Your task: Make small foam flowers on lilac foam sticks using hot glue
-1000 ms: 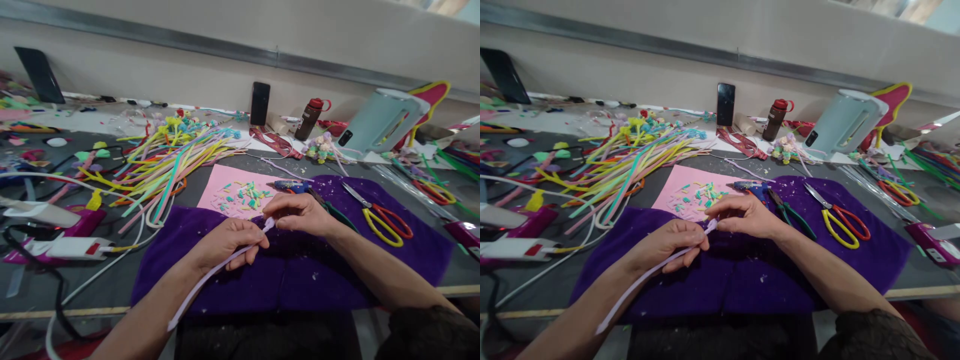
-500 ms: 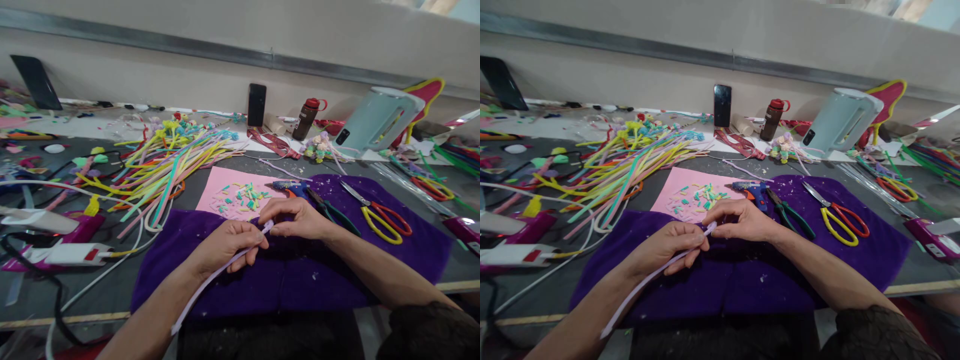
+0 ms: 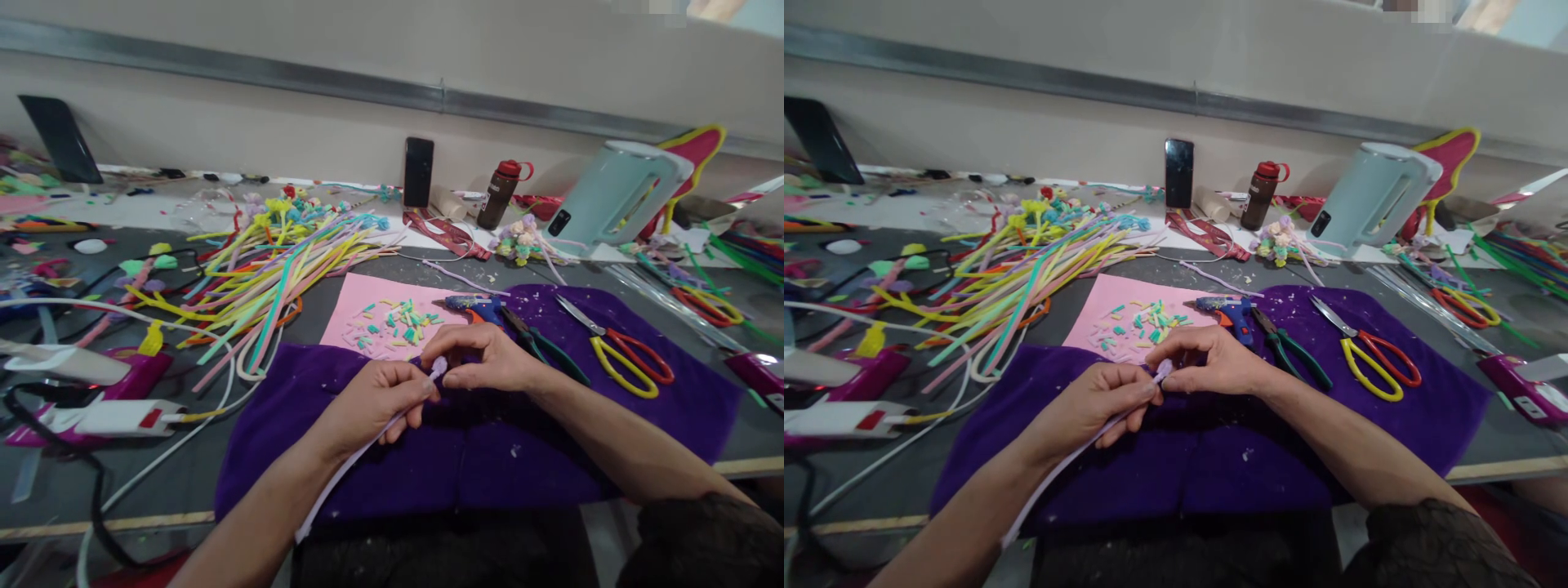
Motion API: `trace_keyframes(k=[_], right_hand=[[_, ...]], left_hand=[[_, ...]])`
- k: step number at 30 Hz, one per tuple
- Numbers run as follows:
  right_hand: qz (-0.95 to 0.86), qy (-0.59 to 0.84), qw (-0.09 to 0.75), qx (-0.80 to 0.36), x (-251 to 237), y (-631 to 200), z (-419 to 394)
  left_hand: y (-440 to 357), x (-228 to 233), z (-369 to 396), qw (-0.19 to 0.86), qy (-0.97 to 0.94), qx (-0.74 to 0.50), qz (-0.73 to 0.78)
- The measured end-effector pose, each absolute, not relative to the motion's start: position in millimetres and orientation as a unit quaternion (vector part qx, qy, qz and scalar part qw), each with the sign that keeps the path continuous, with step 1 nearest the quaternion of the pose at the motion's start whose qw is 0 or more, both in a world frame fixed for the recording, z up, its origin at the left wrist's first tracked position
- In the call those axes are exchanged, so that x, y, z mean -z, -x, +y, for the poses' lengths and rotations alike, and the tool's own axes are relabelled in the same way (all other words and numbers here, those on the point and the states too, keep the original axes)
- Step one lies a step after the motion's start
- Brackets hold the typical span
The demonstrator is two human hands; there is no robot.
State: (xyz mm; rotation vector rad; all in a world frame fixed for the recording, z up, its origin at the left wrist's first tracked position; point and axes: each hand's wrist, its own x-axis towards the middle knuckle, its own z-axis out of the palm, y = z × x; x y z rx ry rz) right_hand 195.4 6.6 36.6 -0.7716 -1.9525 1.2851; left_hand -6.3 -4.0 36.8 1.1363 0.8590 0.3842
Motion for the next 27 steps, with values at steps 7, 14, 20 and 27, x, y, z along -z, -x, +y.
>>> trace_keyframes(k=[7, 14, 20, 27], right_hand=[[-0.62, 0.352, 0.398, -0.577, -31.6, -201.9, 13.8], [-0.614, 0.353, 0.365, -0.604, -27.5, -190.1, 6.9], [-0.603, 0.348, 0.364, -0.619, -25.3, -183.7, 2.2], [-0.588, 0.367, 0.368, -0.62, -26.2, -185.8, 3.4]], left_hand=[[4.9, -36.3, -7.5, 0.711, -0.526, -0.223, 0.411], [5.2, -33.9, -8.1, 0.725, -0.505, -0.24, 0.403], [4.2, -28.9, -7.9, 0.722, -0.51, -0.247, 0.397], [7.0, -32.0, -4.3, 0.734, -0.471, -0.314, 0.376]])
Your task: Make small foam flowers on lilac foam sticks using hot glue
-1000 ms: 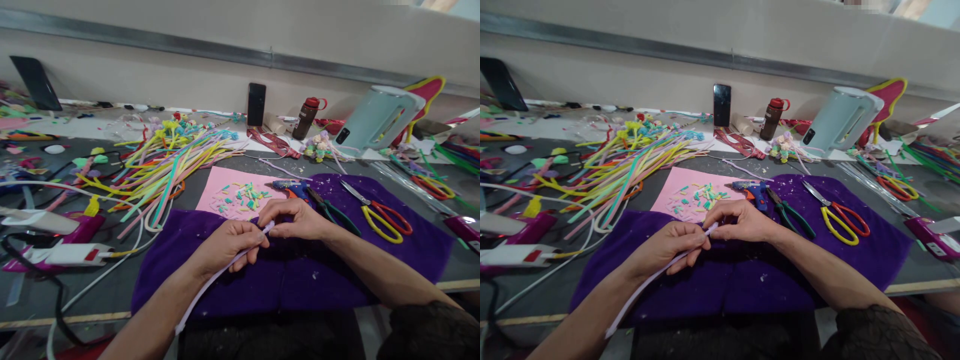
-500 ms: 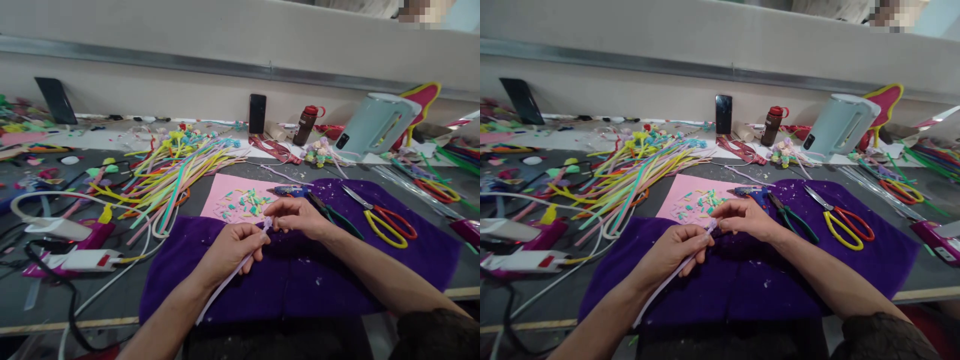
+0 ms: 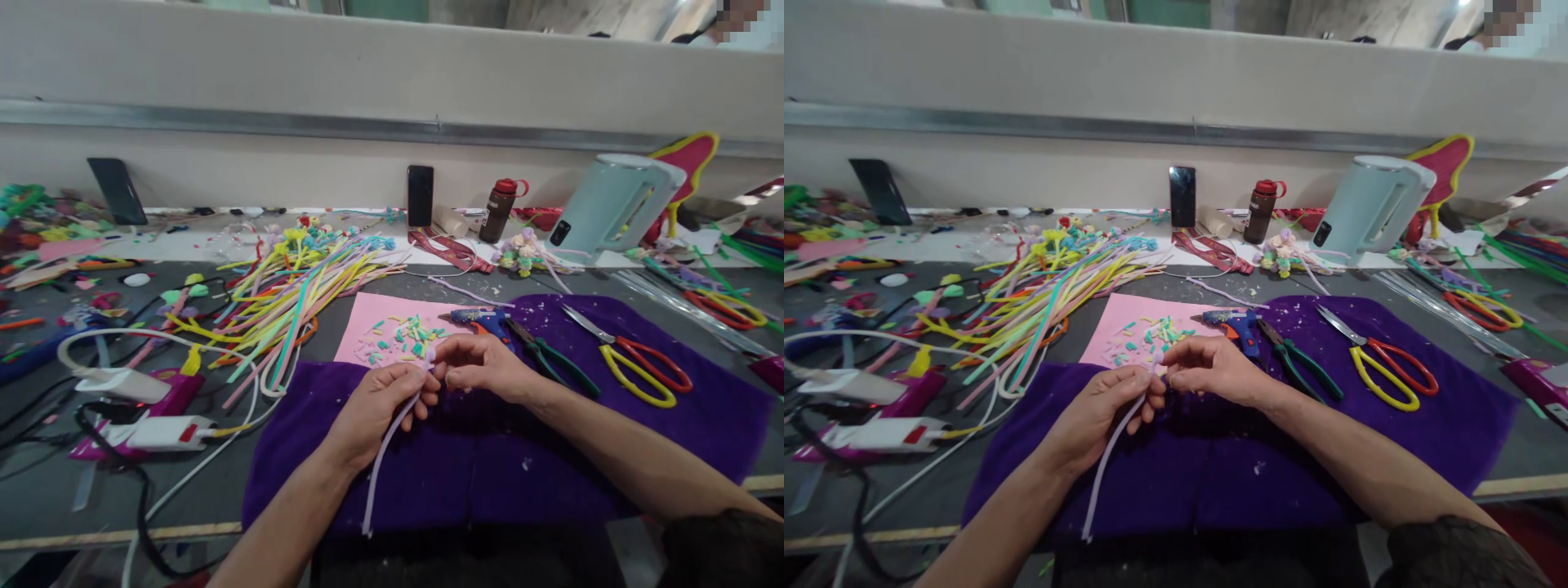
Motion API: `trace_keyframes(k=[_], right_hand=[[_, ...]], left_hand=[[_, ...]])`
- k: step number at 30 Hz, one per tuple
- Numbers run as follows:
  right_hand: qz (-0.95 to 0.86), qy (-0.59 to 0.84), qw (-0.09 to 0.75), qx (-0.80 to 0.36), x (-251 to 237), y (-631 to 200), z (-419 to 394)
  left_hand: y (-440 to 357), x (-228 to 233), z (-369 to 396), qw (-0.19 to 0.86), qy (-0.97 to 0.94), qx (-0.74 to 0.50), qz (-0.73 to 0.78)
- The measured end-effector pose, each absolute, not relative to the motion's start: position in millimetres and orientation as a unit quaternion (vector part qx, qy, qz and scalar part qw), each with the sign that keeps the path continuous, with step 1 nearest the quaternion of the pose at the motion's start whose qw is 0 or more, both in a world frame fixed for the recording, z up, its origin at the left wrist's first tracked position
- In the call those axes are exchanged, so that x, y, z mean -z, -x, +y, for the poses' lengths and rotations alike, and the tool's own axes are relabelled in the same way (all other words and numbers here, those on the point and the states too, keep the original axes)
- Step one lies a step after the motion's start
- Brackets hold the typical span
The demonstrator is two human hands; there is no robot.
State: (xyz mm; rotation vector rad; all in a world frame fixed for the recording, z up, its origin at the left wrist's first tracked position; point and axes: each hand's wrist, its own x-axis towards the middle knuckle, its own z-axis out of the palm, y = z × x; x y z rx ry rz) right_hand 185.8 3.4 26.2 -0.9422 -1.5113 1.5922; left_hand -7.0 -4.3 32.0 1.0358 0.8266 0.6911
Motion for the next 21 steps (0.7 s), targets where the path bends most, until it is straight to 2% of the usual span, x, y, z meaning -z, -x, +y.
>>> trace_keyframes(k=[8, 21], right_hand=[[-0.587, 0.355, 0.364, -0.63, -25.9, -181.4, 1.0], [-0.578, 0.391, 0.397, -0.596, -25.2, -179.3, 3.1]], left_hand=[[10.6, -28.3, 2.5, 0.797, -0.395, -0.308, 0.339], [7.0, -25.5, 1.5, 0.803, -0.392, -0.285, 0.347]])
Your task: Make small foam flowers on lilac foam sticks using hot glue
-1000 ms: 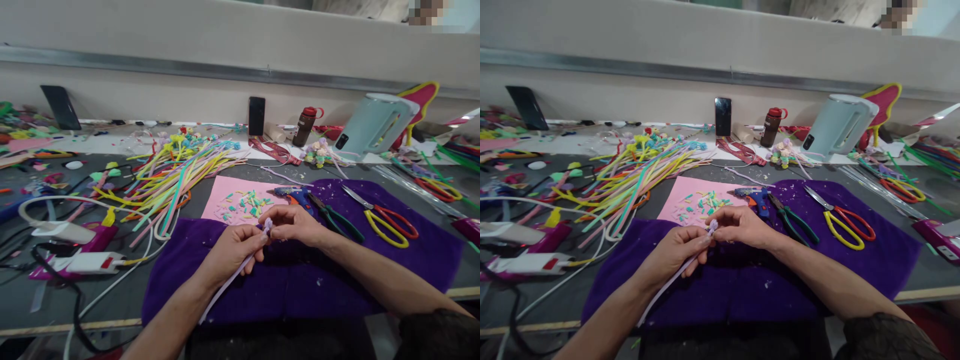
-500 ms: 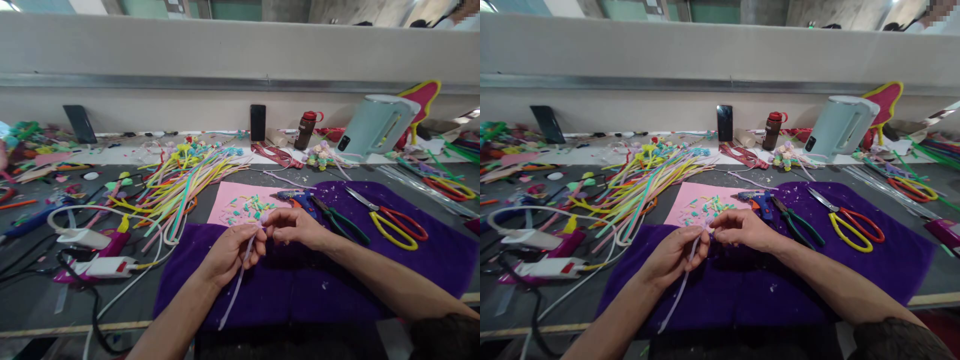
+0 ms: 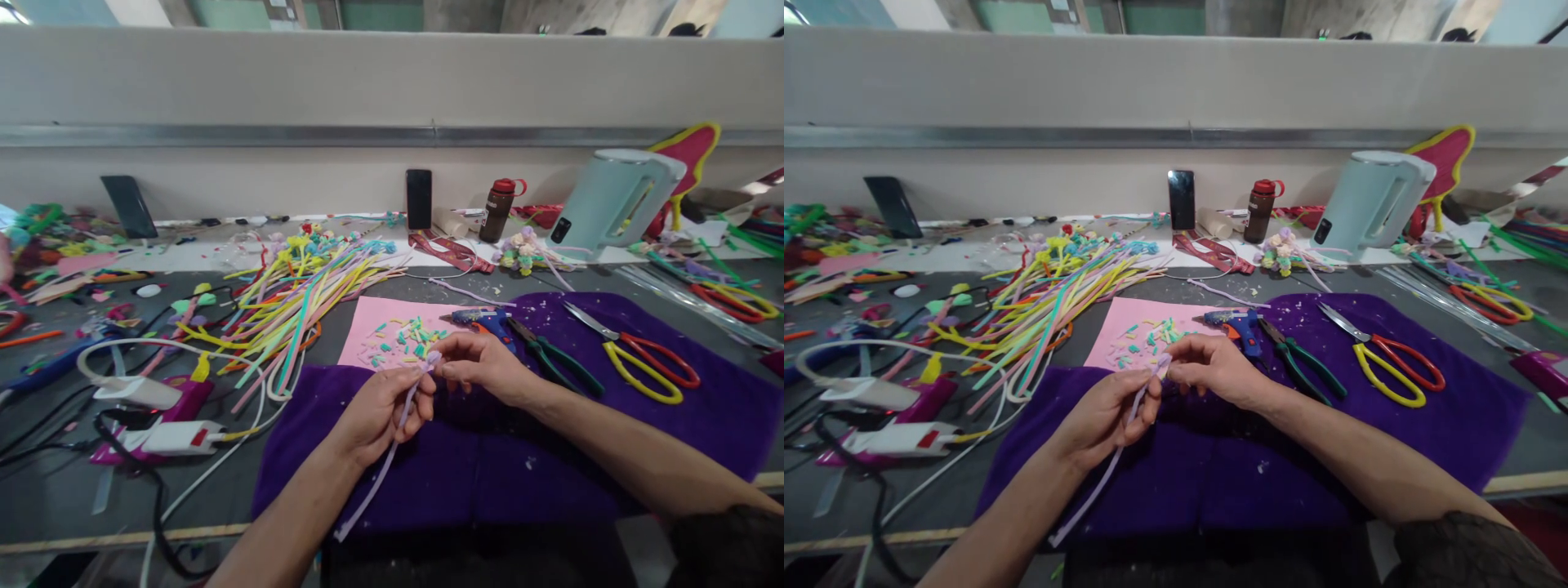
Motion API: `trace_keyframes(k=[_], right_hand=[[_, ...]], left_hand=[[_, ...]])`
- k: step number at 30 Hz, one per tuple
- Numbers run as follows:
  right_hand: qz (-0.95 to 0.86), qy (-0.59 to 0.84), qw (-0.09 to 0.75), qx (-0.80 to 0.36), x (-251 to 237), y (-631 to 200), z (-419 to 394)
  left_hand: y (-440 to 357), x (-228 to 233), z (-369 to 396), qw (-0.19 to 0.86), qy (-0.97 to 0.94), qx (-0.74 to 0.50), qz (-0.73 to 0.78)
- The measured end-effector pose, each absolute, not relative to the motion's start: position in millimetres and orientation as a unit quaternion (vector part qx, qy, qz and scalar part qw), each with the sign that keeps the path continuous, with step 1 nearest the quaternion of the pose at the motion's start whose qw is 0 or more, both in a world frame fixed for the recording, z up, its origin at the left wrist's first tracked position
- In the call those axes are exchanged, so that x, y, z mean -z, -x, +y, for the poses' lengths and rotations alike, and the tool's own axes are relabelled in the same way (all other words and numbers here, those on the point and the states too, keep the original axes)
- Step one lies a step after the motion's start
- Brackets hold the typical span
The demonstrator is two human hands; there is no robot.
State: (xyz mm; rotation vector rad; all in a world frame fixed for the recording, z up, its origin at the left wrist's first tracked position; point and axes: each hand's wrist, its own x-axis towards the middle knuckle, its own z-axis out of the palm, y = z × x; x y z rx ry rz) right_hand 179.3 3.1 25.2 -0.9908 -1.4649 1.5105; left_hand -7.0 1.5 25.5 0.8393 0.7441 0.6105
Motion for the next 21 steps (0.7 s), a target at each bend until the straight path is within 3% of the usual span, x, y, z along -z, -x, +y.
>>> trace_keyframes(k=[21], right_hand=[[-0.604, 0.387, 0.417, -0.558, -21.6, -180.4, 3.5]], left_hand=[[3.0, -24.8, -1.1, 0.78, -0.431, -0.27, 0.364]])
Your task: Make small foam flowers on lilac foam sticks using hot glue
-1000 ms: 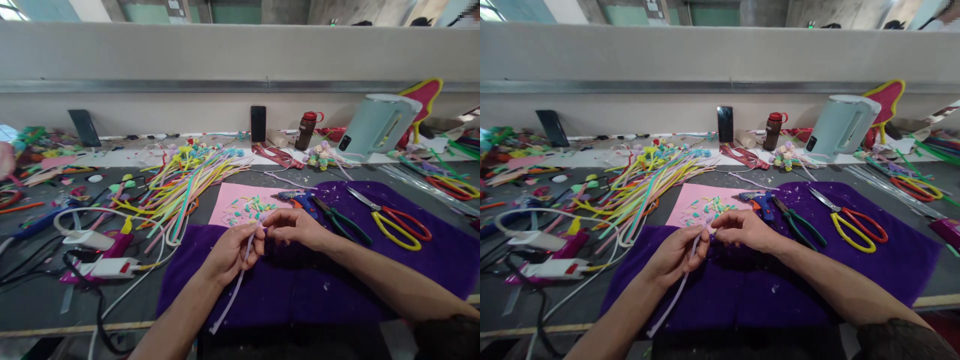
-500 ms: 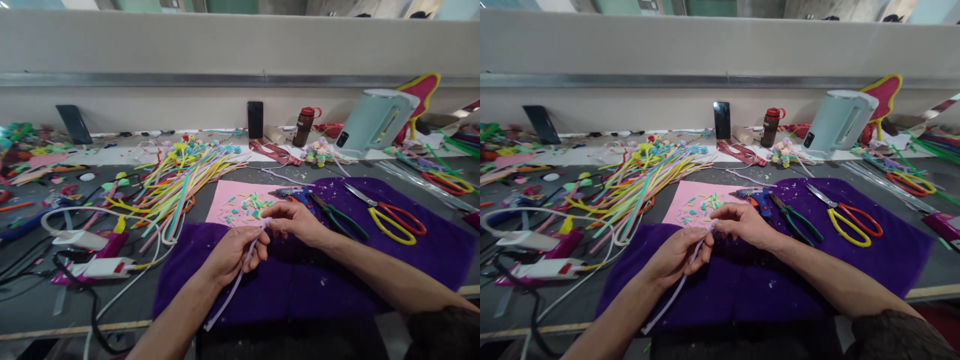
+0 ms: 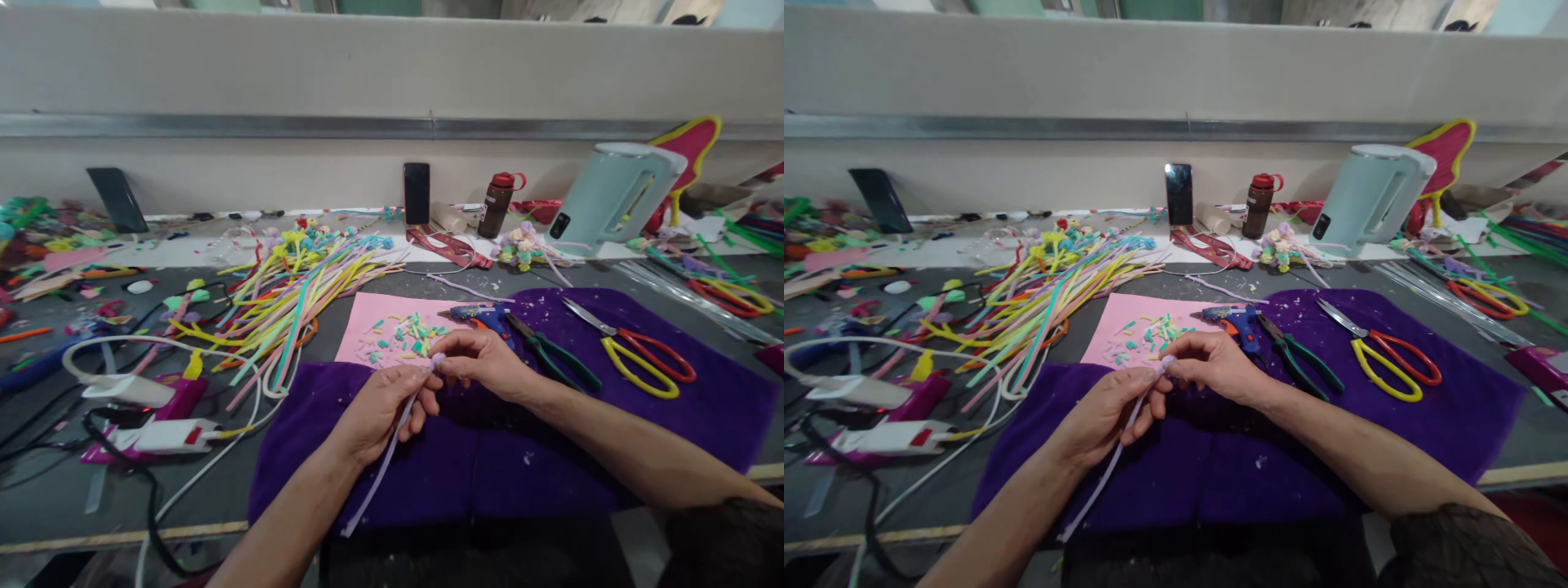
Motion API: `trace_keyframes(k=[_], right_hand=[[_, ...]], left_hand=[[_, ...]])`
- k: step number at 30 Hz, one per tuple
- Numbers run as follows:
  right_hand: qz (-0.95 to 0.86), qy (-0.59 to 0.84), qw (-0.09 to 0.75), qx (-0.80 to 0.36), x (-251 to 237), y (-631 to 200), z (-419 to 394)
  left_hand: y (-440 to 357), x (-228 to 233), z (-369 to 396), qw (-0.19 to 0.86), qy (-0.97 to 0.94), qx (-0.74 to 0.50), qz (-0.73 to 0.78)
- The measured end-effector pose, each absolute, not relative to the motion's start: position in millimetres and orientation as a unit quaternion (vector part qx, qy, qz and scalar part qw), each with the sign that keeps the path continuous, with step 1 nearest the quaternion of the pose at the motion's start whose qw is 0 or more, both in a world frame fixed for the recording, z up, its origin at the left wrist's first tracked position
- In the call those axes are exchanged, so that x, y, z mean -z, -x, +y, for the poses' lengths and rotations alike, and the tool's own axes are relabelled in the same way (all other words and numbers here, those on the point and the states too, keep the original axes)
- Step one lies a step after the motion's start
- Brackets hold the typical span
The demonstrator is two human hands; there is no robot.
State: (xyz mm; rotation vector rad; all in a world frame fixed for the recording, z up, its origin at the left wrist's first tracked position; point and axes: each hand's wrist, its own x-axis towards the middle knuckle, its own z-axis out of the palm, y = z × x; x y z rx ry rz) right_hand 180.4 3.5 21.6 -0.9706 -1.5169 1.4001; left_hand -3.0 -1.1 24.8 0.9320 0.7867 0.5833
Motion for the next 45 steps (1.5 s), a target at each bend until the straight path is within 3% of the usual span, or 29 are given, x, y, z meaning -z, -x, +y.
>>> trace_keyframes(k=[15, 45], right_hand=[[-0.544, 0.369, 0.425, -0.622, -22.3, -183.5, 5.6], [-0.569, 0.353, 0.423, -0.611, -19.1, -184.5, 3.4]], left_hand=[[6.8, -26.7, 3.6, 0.801, -0.398, -0.272, 0.356], [10.7, -29.1, -0.4, 0.754, -0.433, -0.318, 0.377]])
